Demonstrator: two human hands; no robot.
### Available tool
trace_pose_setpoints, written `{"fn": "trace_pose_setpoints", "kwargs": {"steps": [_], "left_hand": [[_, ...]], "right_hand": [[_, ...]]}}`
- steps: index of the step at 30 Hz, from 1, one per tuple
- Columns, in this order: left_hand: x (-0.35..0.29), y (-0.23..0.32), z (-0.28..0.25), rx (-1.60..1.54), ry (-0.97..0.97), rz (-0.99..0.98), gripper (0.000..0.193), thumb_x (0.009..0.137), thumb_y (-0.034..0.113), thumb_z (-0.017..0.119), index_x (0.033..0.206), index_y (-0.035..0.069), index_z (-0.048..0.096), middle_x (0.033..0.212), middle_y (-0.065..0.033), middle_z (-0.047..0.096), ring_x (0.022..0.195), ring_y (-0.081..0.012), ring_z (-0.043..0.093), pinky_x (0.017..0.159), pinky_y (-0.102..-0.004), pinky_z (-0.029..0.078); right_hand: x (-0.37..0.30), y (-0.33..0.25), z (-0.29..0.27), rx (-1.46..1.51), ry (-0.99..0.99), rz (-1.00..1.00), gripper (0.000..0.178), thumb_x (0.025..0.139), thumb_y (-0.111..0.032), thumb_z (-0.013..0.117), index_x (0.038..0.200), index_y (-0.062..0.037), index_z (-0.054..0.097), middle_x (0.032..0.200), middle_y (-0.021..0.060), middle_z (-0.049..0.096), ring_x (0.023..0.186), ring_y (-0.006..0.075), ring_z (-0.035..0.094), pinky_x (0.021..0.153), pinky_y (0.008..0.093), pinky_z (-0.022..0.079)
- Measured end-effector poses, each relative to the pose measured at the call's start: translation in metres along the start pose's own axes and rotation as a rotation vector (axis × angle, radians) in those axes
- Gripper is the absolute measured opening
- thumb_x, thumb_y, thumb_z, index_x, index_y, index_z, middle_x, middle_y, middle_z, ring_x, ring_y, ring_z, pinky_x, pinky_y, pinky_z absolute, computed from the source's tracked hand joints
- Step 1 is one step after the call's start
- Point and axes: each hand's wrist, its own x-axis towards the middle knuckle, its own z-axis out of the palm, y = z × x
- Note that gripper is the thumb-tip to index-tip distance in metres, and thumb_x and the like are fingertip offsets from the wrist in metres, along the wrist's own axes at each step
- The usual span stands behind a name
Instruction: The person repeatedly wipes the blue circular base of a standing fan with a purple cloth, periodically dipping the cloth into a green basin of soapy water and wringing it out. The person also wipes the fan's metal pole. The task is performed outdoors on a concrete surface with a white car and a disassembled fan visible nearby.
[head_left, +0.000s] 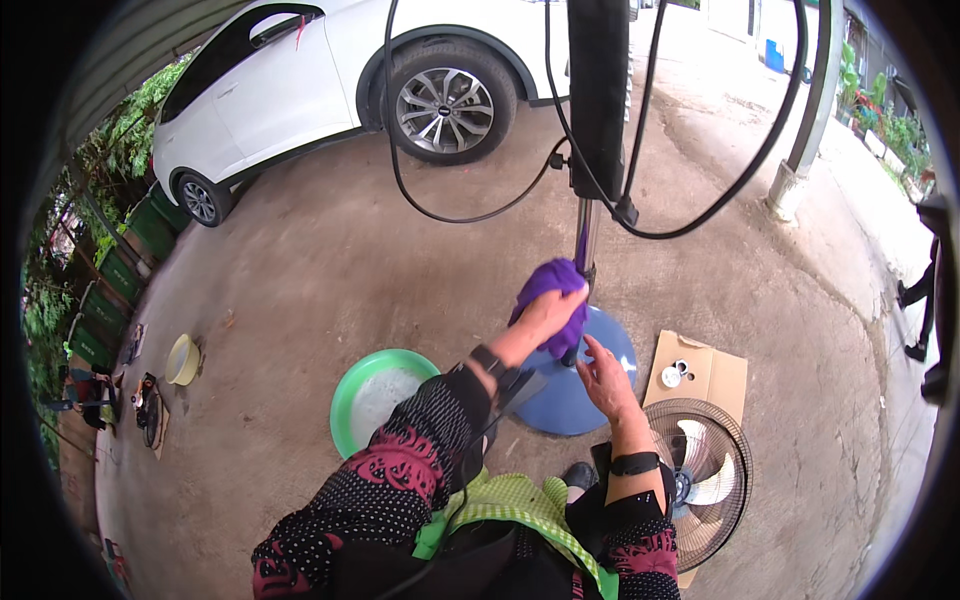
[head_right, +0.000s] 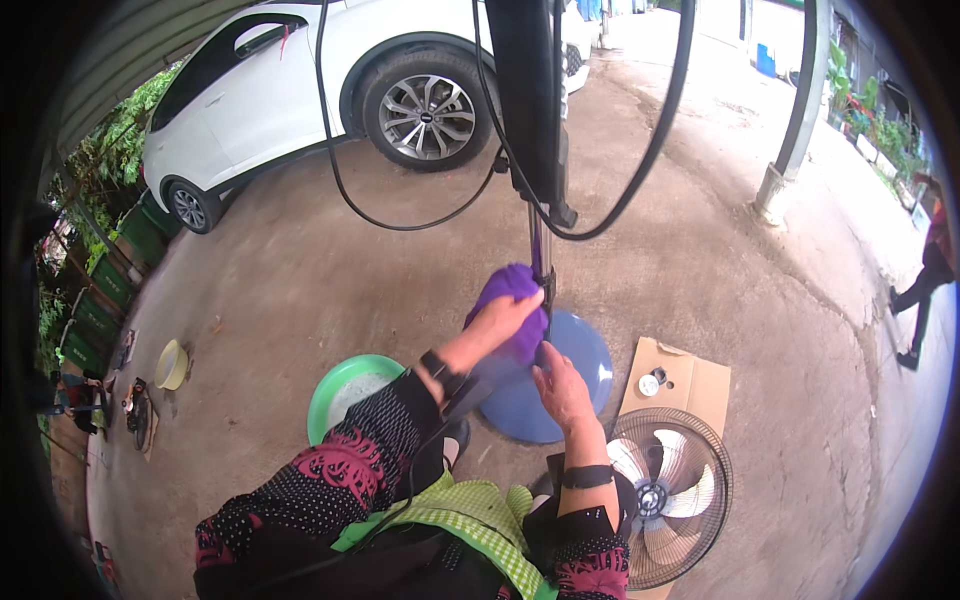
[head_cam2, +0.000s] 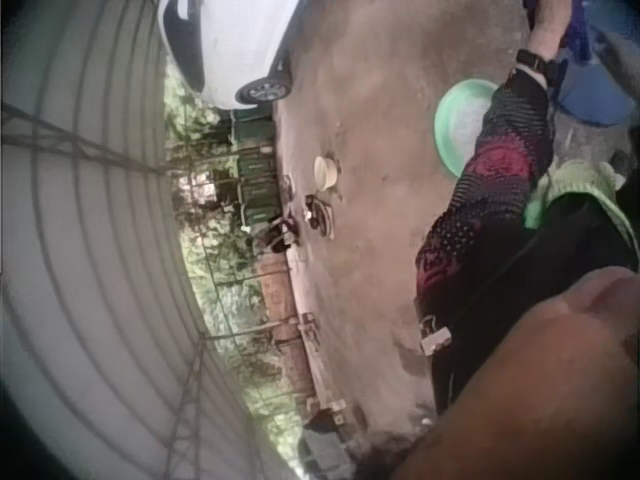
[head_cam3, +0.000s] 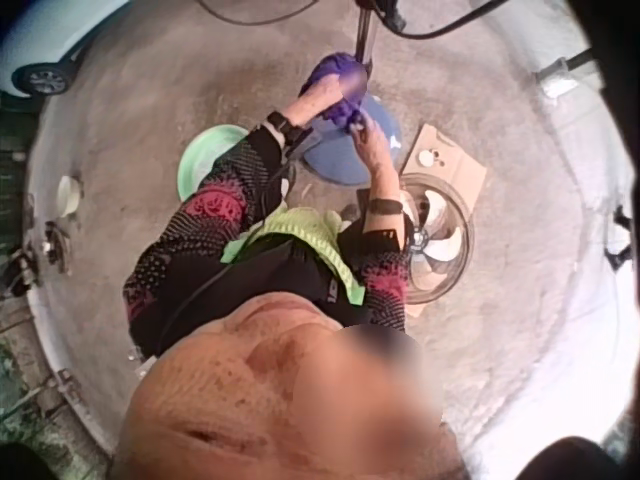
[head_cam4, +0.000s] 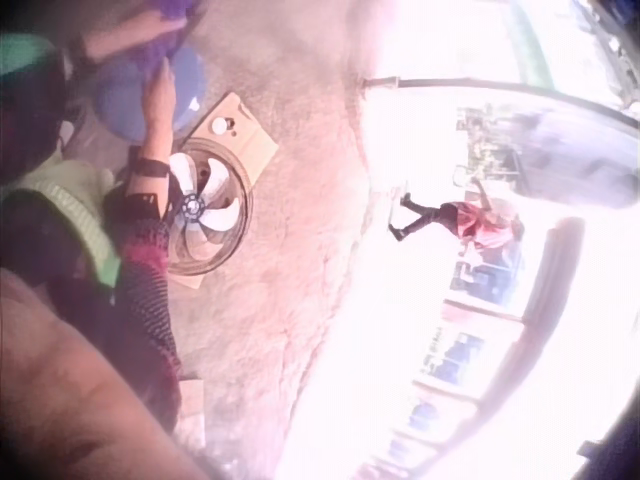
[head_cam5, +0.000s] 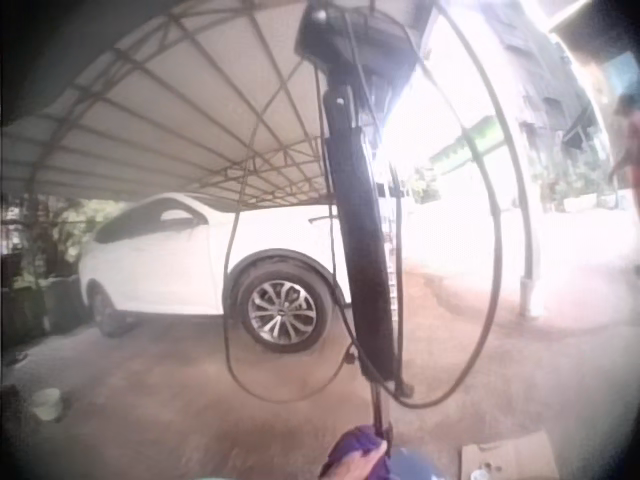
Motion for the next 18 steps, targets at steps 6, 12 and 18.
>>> {"fn": "trace_pose_setpoints", "kwargs": {"steps": [6,12,18], "left_hand": [[-0.070,0.025,-0.017,0.244,-0.454,0.413,0.046,0.095,0.044,0.061,0.114,0.003,0.064,0.102,-0.0187,0.069,0.092,-0.0328,0.065,0.084,-0.0375,0.050],[-0.058,0.051,-0.056,0.433,-0.559,0.339,0.040,0.098,0.039,0.054,0.118,0.006,0.063,0.109,-0.0196,0.068,0.100,-0.0410,0.063,0.088,-0.0443,0.049],[-0.053,0.024,-0.100,-0.601,-0.816,0.144,0.039,0.100,0.031,0.060,0.120,-0.001,0.065,0.106,-0.0098,0.070,0.080,-0.0163,0.070,0.066,-0.0278,0.056]], "right_hand": [[0.000,-0.011,0.023,0.872,-0.062,0.098,0.033,0.099,-0.021,0.057,0.128,-0.0040,0.057,0.111,0.0021,0.066,0.100,0.0140,0.062,0.084,0.0304,0.051],[-0.029,-0.048,0.018,1.325,-0.284,0.344,0.042,0.099,-0.034,0.059,0.130,-0.0060,0.056,0.122,0.0056,0.064,0.107,0.0170,0.063,0.091,0.0336,0.051],[-0.011,-0.061,-0.017,0.268,0.048,-0.038,0.052,0.096,-0.041,0.053,0.136,-0.0068,0.051,0.132,0.0063,0.056,0.123,0.0210,0.052,0.108,0.0347,0.039]]}}
